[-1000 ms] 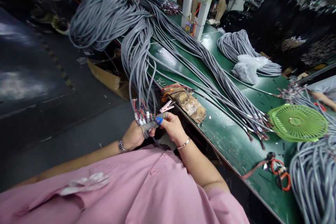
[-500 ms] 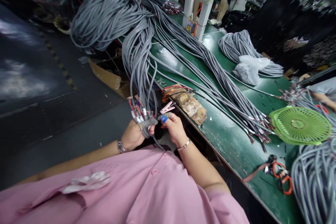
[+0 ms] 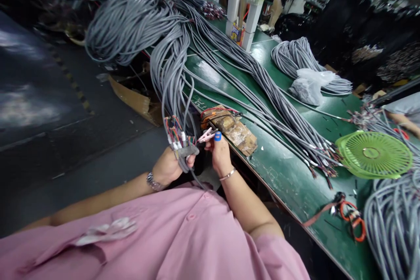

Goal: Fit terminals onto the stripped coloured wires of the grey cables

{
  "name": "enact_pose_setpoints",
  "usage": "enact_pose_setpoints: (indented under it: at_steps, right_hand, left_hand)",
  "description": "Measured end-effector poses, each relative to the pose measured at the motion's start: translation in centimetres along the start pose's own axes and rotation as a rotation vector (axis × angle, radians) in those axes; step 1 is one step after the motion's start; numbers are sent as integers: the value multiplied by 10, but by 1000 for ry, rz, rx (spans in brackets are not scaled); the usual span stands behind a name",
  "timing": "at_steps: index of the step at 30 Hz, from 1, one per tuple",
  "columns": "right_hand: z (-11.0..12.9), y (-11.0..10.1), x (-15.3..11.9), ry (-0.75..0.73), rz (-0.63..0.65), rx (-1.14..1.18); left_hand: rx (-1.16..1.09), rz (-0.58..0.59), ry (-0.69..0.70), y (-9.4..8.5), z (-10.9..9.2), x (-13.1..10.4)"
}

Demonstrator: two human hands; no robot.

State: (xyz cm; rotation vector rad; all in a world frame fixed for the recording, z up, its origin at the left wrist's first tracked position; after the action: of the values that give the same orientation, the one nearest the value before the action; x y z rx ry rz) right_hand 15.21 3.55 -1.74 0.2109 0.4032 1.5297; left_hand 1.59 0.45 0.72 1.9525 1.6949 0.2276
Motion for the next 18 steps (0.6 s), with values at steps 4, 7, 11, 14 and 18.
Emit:
enact_pose_setpoints:
  at_steps: [4, 7, 11, 14, 18]
  right_hand:
    - [2, 4, 5, 188, 95, 190]
    - [4, 7, 7, 175, 45, 266]
    - [5, 11, 6, 168, 12, 335]
    - [4, 10, 5, 194, 34, 356]
    - [2, 5, 2, 272, 75, 352]
  left_hand:
    - [5, 6, -13, -2, 3, 3]
    - [-13, -6, -29, -5, 7, 5]
    - [-9, -9, -35, -6, 10, 6]
    - [0, -11, -32, -5, 9, 5]
    - [-25, -15, -22, -8, 10, 0]
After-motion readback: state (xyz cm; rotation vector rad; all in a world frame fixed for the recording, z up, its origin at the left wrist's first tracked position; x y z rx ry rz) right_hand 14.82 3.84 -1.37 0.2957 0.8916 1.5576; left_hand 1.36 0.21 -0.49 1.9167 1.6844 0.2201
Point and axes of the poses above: each hand's wrist, its own x-axis towards the middle knuckle, its own y-axis out of the palm, z = x × y, the point moved 1 cm from there along x, towards the middle knuckle, and after that the axes turned 3 degrees about z, right-handed, at the moved point
